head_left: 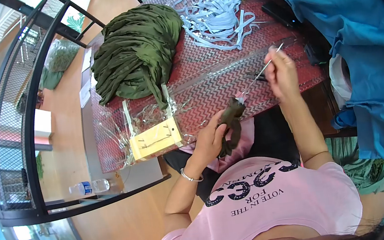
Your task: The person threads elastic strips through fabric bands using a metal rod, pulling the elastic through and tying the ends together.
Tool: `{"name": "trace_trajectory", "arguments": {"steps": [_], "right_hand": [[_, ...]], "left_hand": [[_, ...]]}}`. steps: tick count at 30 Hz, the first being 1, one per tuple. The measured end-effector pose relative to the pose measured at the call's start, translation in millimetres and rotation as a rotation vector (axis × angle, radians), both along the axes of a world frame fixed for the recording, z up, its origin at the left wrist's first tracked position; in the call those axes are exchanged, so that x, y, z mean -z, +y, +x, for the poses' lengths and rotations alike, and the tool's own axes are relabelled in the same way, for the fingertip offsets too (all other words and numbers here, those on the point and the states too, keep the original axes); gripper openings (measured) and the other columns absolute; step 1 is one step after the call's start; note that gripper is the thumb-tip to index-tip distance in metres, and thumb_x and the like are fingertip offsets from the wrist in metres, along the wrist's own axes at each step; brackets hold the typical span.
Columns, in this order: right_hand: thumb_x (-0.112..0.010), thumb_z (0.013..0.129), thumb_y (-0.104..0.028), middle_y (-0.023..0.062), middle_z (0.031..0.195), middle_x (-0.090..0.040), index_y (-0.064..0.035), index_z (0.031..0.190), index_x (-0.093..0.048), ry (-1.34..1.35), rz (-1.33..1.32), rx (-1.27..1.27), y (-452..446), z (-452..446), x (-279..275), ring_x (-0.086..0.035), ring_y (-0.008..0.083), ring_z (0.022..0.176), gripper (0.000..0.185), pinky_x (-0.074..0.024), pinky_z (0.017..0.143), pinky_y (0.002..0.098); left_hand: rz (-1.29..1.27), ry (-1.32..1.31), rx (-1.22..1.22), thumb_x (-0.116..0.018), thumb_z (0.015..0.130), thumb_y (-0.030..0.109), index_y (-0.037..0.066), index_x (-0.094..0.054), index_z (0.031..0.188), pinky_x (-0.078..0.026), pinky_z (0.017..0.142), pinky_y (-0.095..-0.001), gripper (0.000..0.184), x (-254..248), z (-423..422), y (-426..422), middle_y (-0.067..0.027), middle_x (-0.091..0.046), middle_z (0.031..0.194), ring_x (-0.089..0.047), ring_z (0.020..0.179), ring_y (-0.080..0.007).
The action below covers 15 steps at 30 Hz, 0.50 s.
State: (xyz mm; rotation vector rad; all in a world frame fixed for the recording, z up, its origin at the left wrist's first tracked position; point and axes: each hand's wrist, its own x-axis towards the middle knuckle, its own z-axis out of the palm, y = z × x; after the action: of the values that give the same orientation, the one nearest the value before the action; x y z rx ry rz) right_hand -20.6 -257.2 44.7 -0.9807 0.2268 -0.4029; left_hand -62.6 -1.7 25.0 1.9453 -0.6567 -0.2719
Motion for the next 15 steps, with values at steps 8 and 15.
{"name": "trace_trajectory", "arguments": {"steps": [8,15], "right_hand": [[-0.053,0.094,-0.027,-0.0028,0.050,-0.046,-0.0075,0.073,-0.056,-0.007,-0.090,-0.173,21.5,-12.7,-6.8,-0.038,0.0037,0.039,0.029,-0.0260,0.036,0.0176],[-0.053,0.094,-0.027,-0.0025,0.050,-0.045,-0.0074,0.073,-0.056,0.006,-0.104,-0.200,25.5,-15.8,-5.1,-0.036,0.0038,0.038,0.028,-0.0252,0.036,0.0185]], "left_hand": [[-0.216,0.392,0.099,-0.057,0.090,0.018,0.009,-0.024,0.140,-0.045,0.072,-0.0282,0.060,-12.8,7.2,-16.7,-0.0044,-0.058,0.087,-0.055,0.081,-0.0122],[-0.396,0.442,0.035,-0.051,0.094,0.019,0.002,-0.054,0.108,-0.040,0.060,-0.0210,0.022,9.9,6.0,-46.9,0.0021,-0.053,0.076,-0.048,0.069,-0.0051]]}}
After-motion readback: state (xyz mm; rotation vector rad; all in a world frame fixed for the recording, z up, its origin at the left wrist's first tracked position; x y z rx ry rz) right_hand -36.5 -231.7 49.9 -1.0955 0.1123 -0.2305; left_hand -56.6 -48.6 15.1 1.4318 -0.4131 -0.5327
